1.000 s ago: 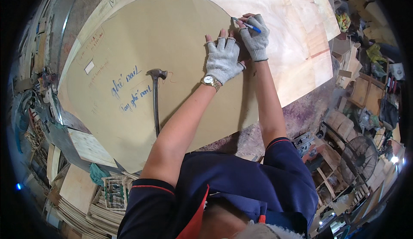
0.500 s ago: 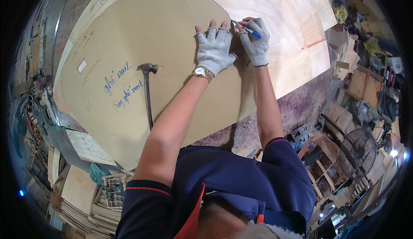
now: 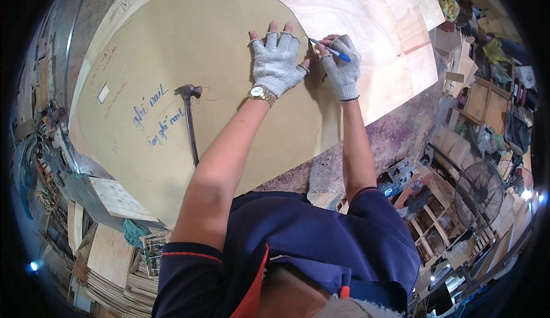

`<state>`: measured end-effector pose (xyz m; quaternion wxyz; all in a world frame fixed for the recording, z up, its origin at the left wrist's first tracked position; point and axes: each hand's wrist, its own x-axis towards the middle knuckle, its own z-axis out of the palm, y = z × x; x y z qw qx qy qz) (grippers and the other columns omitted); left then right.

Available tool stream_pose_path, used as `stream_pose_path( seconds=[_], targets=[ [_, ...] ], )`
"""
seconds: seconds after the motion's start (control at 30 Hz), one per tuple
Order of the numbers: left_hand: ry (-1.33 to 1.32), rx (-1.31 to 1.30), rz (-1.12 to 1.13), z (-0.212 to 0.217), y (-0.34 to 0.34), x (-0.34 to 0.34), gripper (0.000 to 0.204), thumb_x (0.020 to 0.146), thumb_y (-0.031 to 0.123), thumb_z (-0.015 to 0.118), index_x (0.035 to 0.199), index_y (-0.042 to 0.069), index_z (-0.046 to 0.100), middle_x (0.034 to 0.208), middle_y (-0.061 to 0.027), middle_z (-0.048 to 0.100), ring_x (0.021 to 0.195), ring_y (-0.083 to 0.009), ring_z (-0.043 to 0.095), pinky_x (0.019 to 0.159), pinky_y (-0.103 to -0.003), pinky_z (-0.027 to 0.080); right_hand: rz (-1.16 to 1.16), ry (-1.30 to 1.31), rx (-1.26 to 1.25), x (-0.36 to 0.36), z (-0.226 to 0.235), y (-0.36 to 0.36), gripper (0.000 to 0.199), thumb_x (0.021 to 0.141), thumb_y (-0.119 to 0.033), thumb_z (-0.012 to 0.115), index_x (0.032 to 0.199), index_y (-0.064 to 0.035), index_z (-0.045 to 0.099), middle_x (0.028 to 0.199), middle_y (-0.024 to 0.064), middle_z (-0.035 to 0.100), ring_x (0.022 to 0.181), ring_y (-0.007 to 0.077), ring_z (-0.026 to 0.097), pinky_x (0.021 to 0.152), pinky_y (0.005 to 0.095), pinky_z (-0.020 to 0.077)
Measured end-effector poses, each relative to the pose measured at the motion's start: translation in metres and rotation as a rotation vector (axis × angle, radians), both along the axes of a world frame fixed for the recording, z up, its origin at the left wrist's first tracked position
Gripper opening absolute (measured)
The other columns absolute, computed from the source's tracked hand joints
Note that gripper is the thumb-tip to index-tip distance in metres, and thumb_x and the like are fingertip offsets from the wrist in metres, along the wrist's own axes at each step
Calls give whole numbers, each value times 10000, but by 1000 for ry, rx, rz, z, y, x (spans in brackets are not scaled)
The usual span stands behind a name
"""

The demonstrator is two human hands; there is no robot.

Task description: The person uses a nail gun to fasten a small wooden piece onto a larger curved plywood panel. They then place a template on the panel, trace its outline with a pen, and use a hammer to tap the panel. The person flips the panel and continues to work on it.

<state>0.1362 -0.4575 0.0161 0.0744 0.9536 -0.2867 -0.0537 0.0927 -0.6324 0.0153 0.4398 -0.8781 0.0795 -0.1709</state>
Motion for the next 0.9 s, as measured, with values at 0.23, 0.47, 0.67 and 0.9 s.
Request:
stream_pose_path(
  seconds=[0.23,0.47,0.67,0.9],
  targets=[
    [-35,-50,-4,-1,1,-1,637,884,620,607,1255,105,651,1602,-86,414,1511,-360,296,1167,-734,123,-29,35,-21,-21,5,-2,85,858,-41,753,934,-4,760,965,105,676,926,211,672,787,323,536],
    [-8,-38,17,1,-1,-1,658,885,634,603,1234,78,652,1577,-107,447,1507,-358,305,1170,-718,138,-92,-26,48,-39,-2,0,75,802,-41,756,875,-26,750,877,113,676,880,257,673,788,358,531],
    [-54,20,12,6,-3,-2,634,923,584,569,1297,76,625,1594,-87,427,1506,-352,309,1192,-682,148,-89,-87,37,-38,-11,-3,78,788,-115,770,830,-60,734,837,90,676,825,259,657,803,380,504],
    [-114,9,4,-1,-2,-2,541,968,488,535,1278,53,619,1563,-121,454,1480,-346,352,1185,-660,208,-135,-31,22,-36,-13,-3,83,794,-141,768,838,-74,748,827,90,674,819,269,655,807,372,509]
  ],
)
